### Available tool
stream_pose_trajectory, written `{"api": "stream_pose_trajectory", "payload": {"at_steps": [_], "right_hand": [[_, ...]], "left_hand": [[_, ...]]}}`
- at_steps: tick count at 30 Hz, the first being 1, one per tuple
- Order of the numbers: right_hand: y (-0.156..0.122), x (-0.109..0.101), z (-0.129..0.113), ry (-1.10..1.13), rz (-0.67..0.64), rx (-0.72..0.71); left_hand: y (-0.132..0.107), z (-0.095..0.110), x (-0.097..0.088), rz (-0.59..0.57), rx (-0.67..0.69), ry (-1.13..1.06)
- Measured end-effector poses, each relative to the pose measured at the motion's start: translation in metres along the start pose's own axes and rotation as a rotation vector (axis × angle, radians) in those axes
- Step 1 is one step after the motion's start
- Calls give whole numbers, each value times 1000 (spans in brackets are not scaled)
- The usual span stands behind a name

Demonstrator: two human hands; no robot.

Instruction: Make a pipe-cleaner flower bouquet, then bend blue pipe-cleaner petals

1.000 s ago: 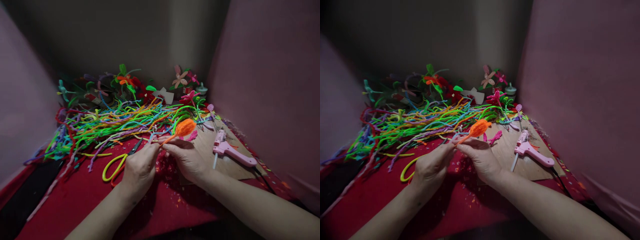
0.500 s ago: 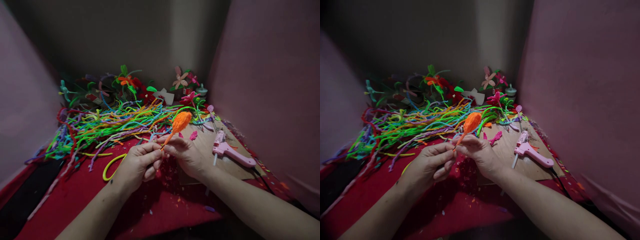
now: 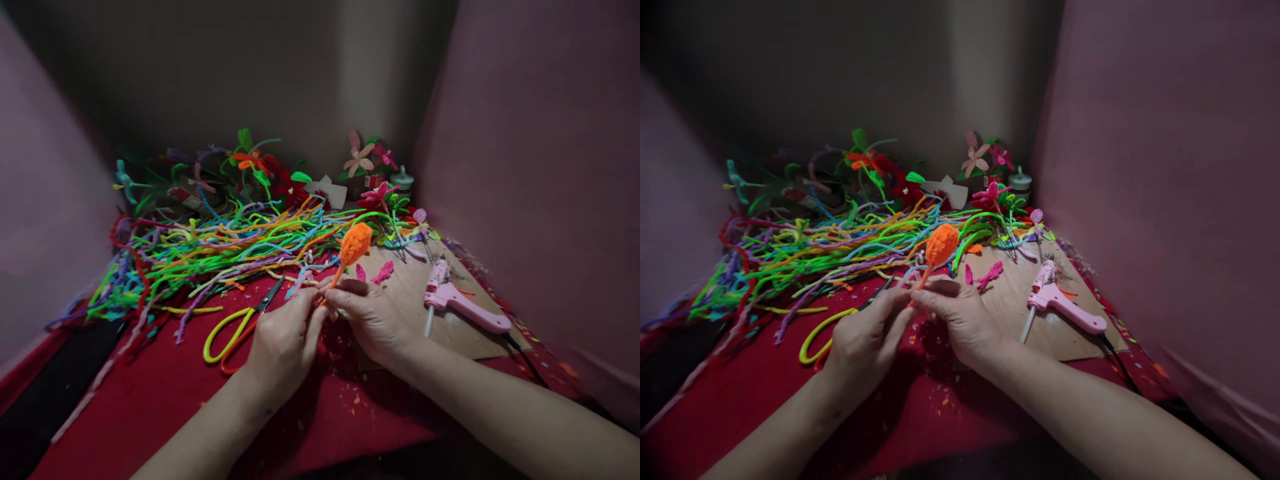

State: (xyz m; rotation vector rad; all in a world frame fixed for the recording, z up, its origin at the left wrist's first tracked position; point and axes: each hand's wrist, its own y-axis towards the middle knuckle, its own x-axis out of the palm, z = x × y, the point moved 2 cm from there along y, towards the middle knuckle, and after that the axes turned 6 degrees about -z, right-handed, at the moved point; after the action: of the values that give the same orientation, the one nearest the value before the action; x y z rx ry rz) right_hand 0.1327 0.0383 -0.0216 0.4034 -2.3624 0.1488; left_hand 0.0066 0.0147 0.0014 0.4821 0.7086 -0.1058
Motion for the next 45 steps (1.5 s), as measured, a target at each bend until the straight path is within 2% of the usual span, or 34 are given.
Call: {"api": "stream_pose_trajectory", "payload": {"at_steps": [3,6,9,13,17,21,29,35,37,39,43,45], "right_hand": [[-1,1,4,-25,37,-30],[-1,1,4,-33,29,-35],[-1,2,1,-53,-42,-23],[-1,0,-3,-112,-151,-23],[-1,-2,-4,-178,-169,-48],[-1,-1,-5,-160,-186,-63],[0,-2,-3,-137,-171,-28],[0,-2,-3,-169,-217,-47],[0,-2,-3,-159,-208,-47],[0,-3,-3,-131,-170,-36],[2,-5,-1,-86,-76,-29],[3,-6,1,-94,-67,-21]], "left_hand": [[-4,-6,4,22,107,122],[-5,-8,3,40,86,67],[-3,-3,-1,18,-31,-97],[2,4,-2,-77,-240,-397],[3,6,-1,-130,-415,-641],[3,5,-1,-152,-500,-758],[4,1,-1,-260,-547,-1011],[4,-3,3,-459,-530,-1219],[4,-3,2,-463,-496,-1116],[4,-3,1,-369,-414,-834],[-1,-2,-1,-80,-19,-86],[-5,-5,2,-10,148,199]]}}
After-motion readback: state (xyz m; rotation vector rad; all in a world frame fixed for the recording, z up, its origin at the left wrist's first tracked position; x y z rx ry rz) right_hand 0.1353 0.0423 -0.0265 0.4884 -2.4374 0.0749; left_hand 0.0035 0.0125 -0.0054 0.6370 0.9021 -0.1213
